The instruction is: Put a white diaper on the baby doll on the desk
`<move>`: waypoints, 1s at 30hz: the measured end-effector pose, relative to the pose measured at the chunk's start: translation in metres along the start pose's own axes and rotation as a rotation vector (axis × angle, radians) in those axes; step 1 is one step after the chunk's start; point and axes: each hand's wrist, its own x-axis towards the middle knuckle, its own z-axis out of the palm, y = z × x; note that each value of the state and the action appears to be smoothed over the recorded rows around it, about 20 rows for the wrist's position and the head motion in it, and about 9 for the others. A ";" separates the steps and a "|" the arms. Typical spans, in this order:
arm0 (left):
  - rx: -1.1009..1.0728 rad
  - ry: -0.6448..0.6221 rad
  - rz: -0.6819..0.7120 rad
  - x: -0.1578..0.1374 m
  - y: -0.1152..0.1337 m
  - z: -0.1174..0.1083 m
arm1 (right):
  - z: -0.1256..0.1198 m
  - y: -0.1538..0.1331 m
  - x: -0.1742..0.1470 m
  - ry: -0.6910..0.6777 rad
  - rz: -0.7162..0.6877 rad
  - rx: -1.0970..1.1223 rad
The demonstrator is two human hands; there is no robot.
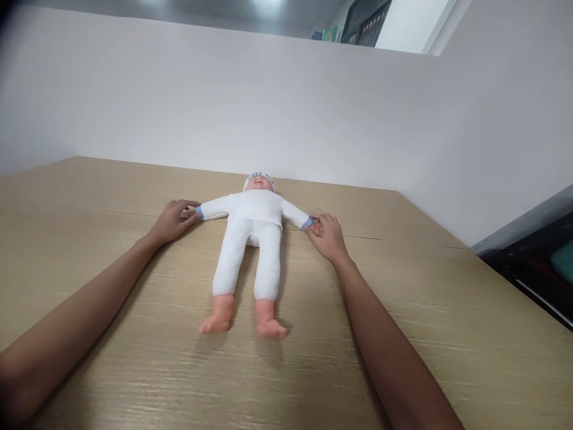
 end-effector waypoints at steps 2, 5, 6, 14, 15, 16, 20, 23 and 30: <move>0.000 0.009 -0.007 0.002 -0.002 0.002 | 0.002 0.004 0.001 -0.005 0.003 0.002; 0.003 0.010 -0.025 0.006 -0.004 0.004 | 0.005 0.008 0.003 -0.008 0.010 0.006; 0.004 0.002 -0.032 0.006 -0.005 0.004 | 0.006 0.009 0.003 -0.010 0.012 0.008; 0.039 -0.072 -0.051 0.005 0.001 0.001 | 0.001 -0.001 0.004 -0.029 0.014 0.015; 0.045 -0.076 -0.046 0.004 0.002 0.001 | 0.000 -0.003 0.004 -0.029 0.015 0.012; 0.049 -0.078 -0.041 0.003 0.003 0.000 | -0.001 -0.005 0.003 -0.025 0.018 0.007; 0.061 -0.082 -0.034 -0.003 0.005 -0.001 | -0.005 -0.013 -0.003 0.019 0.052 -0.023; 0.071 -0.076 -0.044 -0.010 0.004 -0.002 | -0.009 -0.020 -0.009 0.066 0.077 -0.037; 0.124 -0.020 -0.133 -0.026 0.010 -0.004 | -0.018 -0.031 -0.021 0.176 0.138 -0.034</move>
